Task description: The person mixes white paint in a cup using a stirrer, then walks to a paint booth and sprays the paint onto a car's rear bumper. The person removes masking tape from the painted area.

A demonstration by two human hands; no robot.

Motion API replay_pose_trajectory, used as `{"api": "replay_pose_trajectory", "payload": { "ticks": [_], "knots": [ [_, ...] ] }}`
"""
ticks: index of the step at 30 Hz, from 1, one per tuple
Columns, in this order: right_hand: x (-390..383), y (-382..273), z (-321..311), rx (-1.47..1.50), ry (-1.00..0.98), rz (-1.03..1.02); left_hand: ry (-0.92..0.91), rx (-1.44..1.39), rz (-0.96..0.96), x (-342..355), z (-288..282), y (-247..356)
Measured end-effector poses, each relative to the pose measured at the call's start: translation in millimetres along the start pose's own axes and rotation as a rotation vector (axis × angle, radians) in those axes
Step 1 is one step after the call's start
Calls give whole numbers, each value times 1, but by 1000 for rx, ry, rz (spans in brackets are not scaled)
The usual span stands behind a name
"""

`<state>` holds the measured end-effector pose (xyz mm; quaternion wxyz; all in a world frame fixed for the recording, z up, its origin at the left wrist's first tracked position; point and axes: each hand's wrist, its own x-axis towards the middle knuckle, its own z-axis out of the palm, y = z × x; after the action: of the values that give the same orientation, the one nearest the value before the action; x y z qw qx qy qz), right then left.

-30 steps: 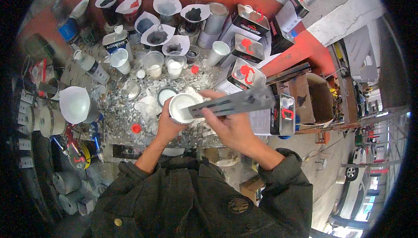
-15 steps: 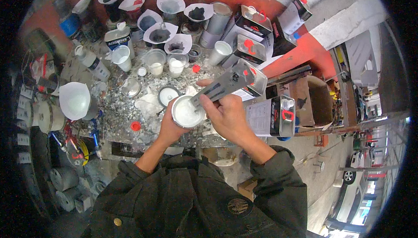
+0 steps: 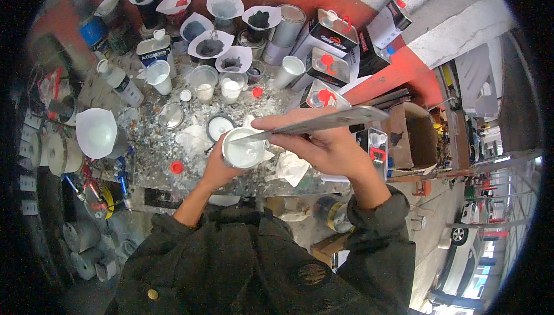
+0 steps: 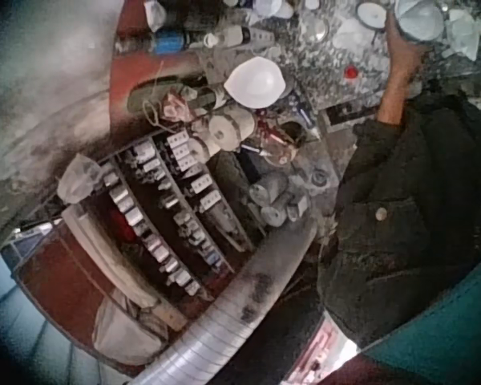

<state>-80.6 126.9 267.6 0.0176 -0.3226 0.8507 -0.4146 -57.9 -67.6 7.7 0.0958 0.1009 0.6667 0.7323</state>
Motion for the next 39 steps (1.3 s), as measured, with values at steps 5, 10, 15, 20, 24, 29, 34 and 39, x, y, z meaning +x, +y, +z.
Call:
{"api": "replay_pose_trajectory", "payload": {
  "ticks": [5, 10, 15, 20, 24, 29, 34, 39],
  "knots": [
    [-15, 35, 29, -13, -72, 235, -22, -100, 5, 1, -5, 10],
    [-24, 17, 53, 95, -45, 435, 85, -119, 3, -3, -8, 21],
    [0, -5, 43, 89, 224, 116, 174, -35, 11, -12, -17, -2],
    [23, 3, 54, -82, 117, 47, 178, -128, 26, -25, -30, 15],
    [23, 9, 84, -40, -10, 161, 230, -158, 8, -34, -42, 26],
    [35, -20, 103, 70, -55, 173, 261, -160, 5, -50, -65, 28],
    [66, -43, 97, 107, 110, 102, 330, -6, 27, -63, -91, 31],
    [87, -18, 129, 45, -24, 18, 386, -91, 22, -68, -119, 31]
  ]
}}
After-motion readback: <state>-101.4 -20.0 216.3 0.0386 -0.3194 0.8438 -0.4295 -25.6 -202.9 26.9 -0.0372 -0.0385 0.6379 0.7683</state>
